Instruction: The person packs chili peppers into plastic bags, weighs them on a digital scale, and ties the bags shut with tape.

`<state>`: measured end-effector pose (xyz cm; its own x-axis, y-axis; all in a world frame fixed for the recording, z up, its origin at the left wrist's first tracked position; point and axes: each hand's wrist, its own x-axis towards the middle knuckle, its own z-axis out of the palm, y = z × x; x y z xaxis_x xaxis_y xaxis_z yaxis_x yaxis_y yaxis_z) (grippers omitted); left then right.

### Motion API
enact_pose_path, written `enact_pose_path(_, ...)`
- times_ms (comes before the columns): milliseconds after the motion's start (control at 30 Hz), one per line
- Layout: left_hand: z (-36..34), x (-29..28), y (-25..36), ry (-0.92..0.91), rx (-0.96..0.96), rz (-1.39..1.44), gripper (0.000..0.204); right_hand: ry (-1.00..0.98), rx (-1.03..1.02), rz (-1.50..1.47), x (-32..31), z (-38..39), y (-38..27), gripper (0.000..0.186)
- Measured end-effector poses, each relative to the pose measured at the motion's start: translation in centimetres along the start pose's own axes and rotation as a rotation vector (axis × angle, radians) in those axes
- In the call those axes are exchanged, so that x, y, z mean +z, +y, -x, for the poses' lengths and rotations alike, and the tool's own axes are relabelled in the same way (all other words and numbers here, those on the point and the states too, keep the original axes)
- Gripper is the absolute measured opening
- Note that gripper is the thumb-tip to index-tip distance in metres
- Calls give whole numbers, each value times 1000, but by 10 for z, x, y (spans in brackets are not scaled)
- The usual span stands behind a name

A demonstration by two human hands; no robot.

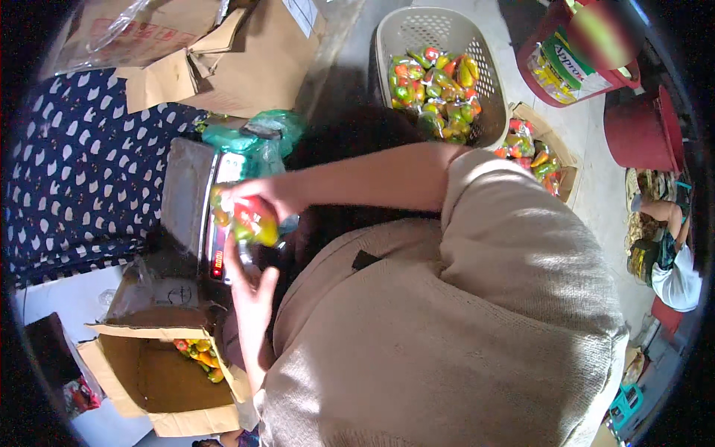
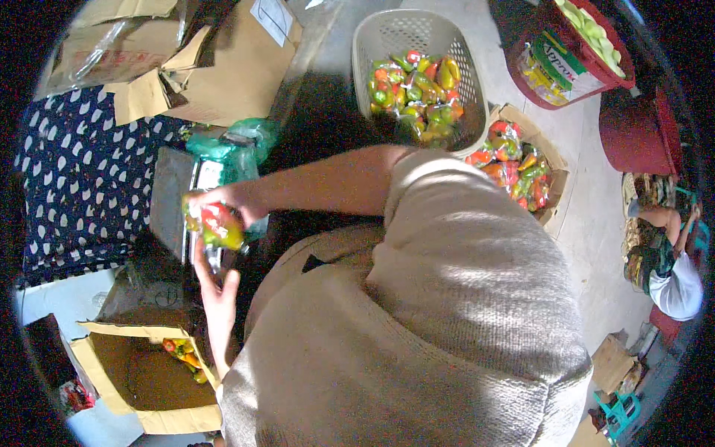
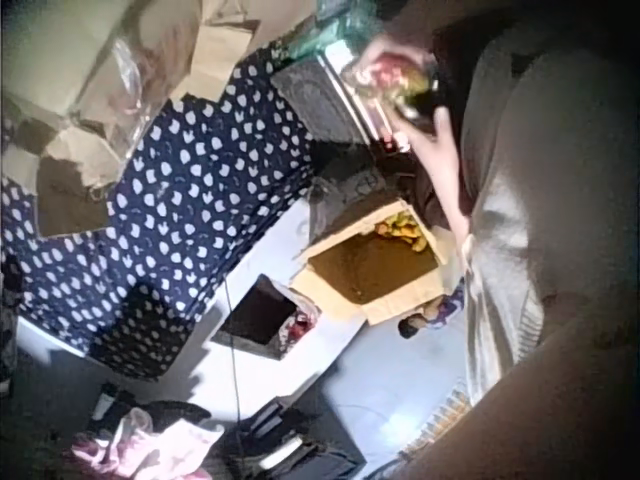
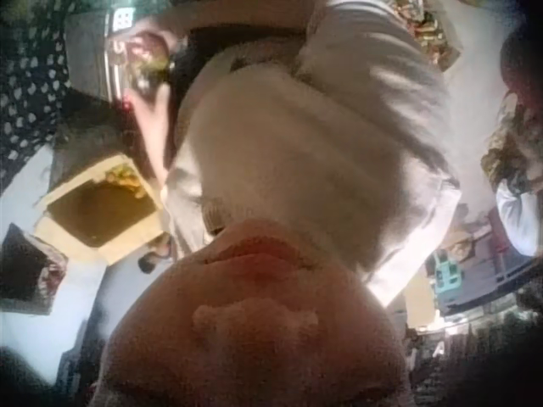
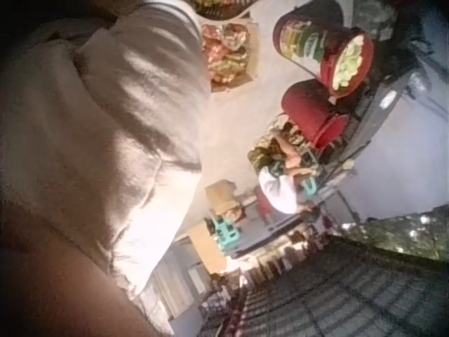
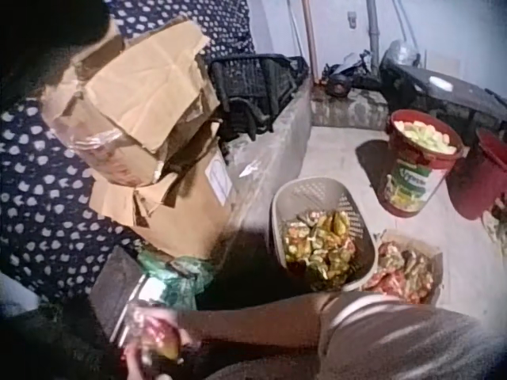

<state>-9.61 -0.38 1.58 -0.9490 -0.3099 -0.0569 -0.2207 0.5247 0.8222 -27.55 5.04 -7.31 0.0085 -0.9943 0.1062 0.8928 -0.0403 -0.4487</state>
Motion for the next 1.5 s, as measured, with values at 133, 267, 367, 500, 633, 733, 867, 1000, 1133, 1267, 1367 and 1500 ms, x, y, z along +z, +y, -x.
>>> enact_pose_path(133,1,4,16,-129,19,174,74,74,-103,2,-33,72,-52,40)
enact_pose_path(267,5,-4,7,-86,-31,51,57,537,-331,119,-58,170,-118,48)
enact_pose_path(367,5,-6,-7,-89,6,5,53,617,-390,175,-103,269,-157,50)
enact_pose_path(500,7,-6,-15,-38,21,-56,42,717,-571,64,-128,332,-143,60)
enact_pose_path(633,11,-5,-23,19,-69,13,33,1055,-632,67,-211,373,-118,51)
enact_pose_path(733,-4,-8,-4,-7,42,-132,23,1754,-31,714,-299,478,-76,51)
enact_pose_path(867,19,-15,-15,186,-159,-87,18,2379,121,1120,-267,348,-72,57)
enact_pose_path(1000,16,-18,-14,149,40,-154,13,1491,-528,1696,-136,244,-81,32)
enact_pose_path(1133,2,-24,14,33,251,-99,12,617,-101,1558,70,120,-78,46)
enact_pose_path(1267,7,-40,41,112,610,-145,15,-86,-46,1951,139,63,-38,46)
enact_pose_path(1367,32,-53,49,230,612,-197,42,-167,-228,2114,182,51,-52,45)
enact_pose_path(1500,65,-56,14,411,608,-166,67,-163,-1308,2141,260,52,-120,34)
